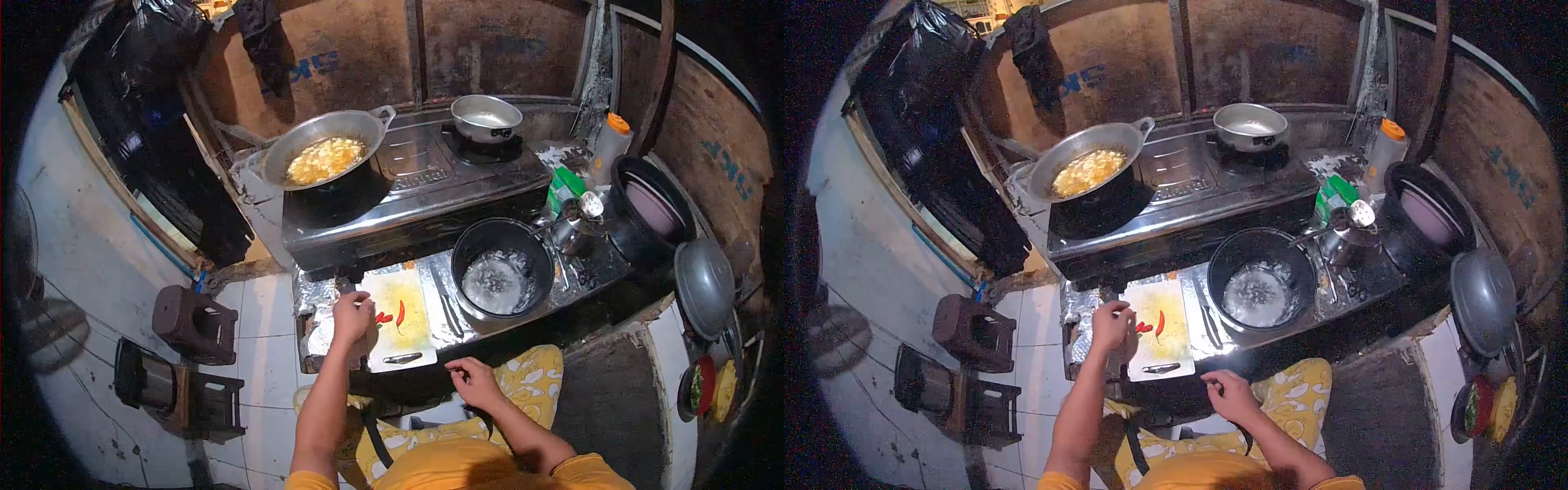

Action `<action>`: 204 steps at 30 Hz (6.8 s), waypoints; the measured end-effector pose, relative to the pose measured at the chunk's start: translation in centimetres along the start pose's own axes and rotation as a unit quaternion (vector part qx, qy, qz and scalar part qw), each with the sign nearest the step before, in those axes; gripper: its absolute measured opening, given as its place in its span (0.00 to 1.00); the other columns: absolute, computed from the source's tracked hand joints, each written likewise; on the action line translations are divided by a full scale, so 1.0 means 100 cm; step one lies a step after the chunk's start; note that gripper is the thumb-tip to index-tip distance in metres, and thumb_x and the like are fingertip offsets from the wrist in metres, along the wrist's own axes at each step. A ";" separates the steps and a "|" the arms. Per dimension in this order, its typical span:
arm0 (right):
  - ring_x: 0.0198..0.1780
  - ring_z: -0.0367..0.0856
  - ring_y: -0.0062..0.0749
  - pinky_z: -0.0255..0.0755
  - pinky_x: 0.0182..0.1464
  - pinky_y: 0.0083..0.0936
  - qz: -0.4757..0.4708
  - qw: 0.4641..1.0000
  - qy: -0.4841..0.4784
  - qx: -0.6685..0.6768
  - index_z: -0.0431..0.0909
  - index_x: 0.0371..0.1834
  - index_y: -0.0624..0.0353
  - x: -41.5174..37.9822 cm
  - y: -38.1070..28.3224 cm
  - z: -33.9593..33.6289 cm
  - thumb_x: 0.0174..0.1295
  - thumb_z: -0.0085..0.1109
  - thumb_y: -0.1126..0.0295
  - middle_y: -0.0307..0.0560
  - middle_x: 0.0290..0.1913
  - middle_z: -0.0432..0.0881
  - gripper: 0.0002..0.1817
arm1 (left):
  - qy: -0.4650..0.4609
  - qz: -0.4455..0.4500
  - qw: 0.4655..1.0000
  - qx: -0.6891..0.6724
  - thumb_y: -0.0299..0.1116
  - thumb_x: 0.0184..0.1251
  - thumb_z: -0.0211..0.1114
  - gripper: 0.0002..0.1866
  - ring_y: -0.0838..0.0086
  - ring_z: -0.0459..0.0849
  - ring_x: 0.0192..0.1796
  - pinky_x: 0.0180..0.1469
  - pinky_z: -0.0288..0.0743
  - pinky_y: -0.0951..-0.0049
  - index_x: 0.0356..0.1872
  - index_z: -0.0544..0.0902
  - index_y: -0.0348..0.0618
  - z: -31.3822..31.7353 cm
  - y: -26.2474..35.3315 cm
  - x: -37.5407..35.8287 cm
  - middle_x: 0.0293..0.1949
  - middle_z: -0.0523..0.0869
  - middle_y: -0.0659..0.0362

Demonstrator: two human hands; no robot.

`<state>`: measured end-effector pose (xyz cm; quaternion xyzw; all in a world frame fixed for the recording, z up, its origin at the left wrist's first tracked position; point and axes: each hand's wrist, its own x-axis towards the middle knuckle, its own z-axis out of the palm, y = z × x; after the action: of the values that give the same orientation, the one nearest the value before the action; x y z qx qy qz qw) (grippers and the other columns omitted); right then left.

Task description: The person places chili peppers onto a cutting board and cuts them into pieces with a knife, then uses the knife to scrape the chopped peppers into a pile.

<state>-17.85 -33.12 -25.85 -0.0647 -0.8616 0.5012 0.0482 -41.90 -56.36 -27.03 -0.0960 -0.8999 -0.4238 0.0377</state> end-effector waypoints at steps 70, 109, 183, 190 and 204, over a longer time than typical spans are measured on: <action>0.49 0.82 0.62 0.75 0.53 0.45 -0.027 0.997 0.016 -0.064 0.77 0.51 0.66 0.016 -0.028 0.038 0.62 0.55 0.69 0.66 0.46 0.83 0.17 | -0.003 0.110 0.978 0.179 0.34 0.64 0.68 0.09 0.55 0.84 0.46 0.48 0.79 0.58 0.43 0.86 0.46 -0.034 0.013 -0.088 0.46 0.84 0.53; 0.46 0.80 0.64 0.77 0.48 0.53 0.006 0.974 -0.098 -0.205 0.64 0.66 0.58 -0.003 -0.017 0.057 0.68 0.55 0.67 0.65 0.51 0.71 0.24 | 0.037 0.110 0.986 0.122 0.32 0.62 0.68 0.07 0.56 0.80 0.43 0.49 0.74 0.58 0.39 0.87 0.44 -0.035 0.020 -0.110 0.39 0.85 0.54; 0.30 0.76 0.18 0.70 0.31 0.20 0.216 0.877 -0.404 0.143 0.80 0.59 0.59 0.003 0.024 -0.031 0.67 0.60 0.64 0.38 0.38 0.85 0.20 | 0.124 -0.017 0.991 -0.044 0.24 0.62 0.68 0.07 0.66 0.85 0.41 0.43 0.80 0.71 0.41 0.86 0.38 -0.094 -0.011 -0.148 0.39 0.85 0.53; 0.45 0.86 0.52 0.80 0.47 0.47 0.061 0.899 -0.181 -0.394 0.82 0.48 0.58 -0.022 0.032 -0.026 0.68 0.51 0.58 0.57 0.44 0.86 0.17 | 0.053 0.119 0.988 0.088 0.29 0.62 0.67 0.06 0.54 0.81 0.42 0.48 0.74 0.57 0.39 0.87 0.43 -0.041 0.002 -0.115 0.38 0.85 0.52; 0.44 0.80 0.60 0.76 0.46 0.51 -0.049 0.978 -0.070 -0.190 0.66 0.71 0.54 0.011 -0.046 0.037 0.67 0.54 0.70 0.61 0.44 0.76 0.27 | 0.040 0.209 0.972 0.098 0.31 0.60 0.69 0.04 0.55 0.80 0.41 0.44 0.75 0.58 0.34 0.87 0.43 0.006 0.008 -0.086 0.34 0.84 0.55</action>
<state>-19.76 -38.32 -23.64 0.0047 -0.9443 0.3291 -0.0004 -33.30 -56.60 -28.10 -0.2609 -0.8948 -0.3194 0.1712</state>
